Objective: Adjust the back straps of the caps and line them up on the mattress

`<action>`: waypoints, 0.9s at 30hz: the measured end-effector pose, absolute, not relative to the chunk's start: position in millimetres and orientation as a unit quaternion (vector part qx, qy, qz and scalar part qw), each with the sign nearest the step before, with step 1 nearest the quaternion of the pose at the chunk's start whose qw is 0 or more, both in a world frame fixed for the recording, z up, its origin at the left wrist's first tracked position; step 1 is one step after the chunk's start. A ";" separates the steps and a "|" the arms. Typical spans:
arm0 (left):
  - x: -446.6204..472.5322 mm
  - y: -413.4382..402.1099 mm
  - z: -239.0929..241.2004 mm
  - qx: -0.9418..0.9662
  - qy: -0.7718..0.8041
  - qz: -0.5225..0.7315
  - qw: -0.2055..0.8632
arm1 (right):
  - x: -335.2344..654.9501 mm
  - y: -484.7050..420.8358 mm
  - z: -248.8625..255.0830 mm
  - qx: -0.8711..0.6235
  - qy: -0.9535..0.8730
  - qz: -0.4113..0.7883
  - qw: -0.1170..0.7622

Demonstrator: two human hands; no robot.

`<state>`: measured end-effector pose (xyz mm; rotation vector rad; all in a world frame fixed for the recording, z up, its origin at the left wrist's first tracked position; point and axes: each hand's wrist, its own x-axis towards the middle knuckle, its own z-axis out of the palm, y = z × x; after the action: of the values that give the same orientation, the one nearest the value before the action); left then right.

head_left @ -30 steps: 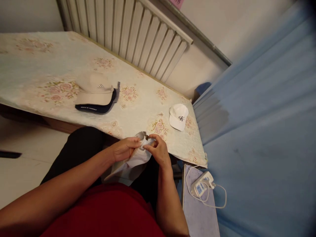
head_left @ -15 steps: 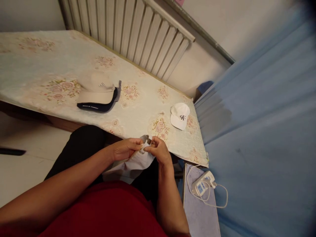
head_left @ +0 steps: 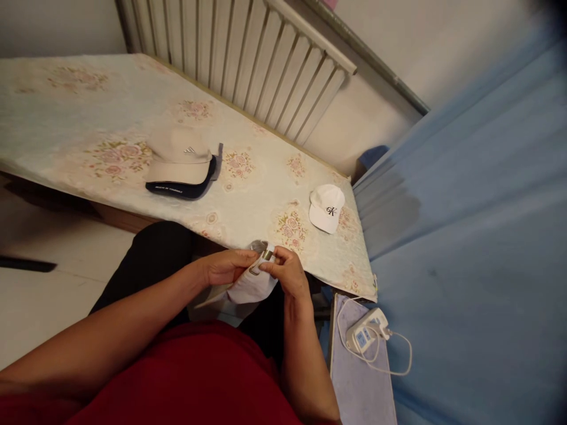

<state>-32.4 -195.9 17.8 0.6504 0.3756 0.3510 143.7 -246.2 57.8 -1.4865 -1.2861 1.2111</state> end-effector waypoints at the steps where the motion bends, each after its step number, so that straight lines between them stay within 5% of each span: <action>1: -32.2 -196.1 18.5 0.321 0.186 0.172 0.913 | 143.5 -246.2 57.6 -0.583 -0.507 0.487 0.407; 20: -20.3 -205.5 32.4 0.559 0.311 0.307 0.705 | 137.8 -243.3 61.6 -0.608 -0.479 0.447 0.448; 27: -23.6 -208.7 43.5 0.490 0.327 0.269 0.762 | 149.4 -245.6 66.6 -0.604 -0.503 0.443 0.432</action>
<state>-23.6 -208.7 43.5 1.0669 0.7105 0.5843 149.4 -245.6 66.6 -1.5043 -1.2528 1.1039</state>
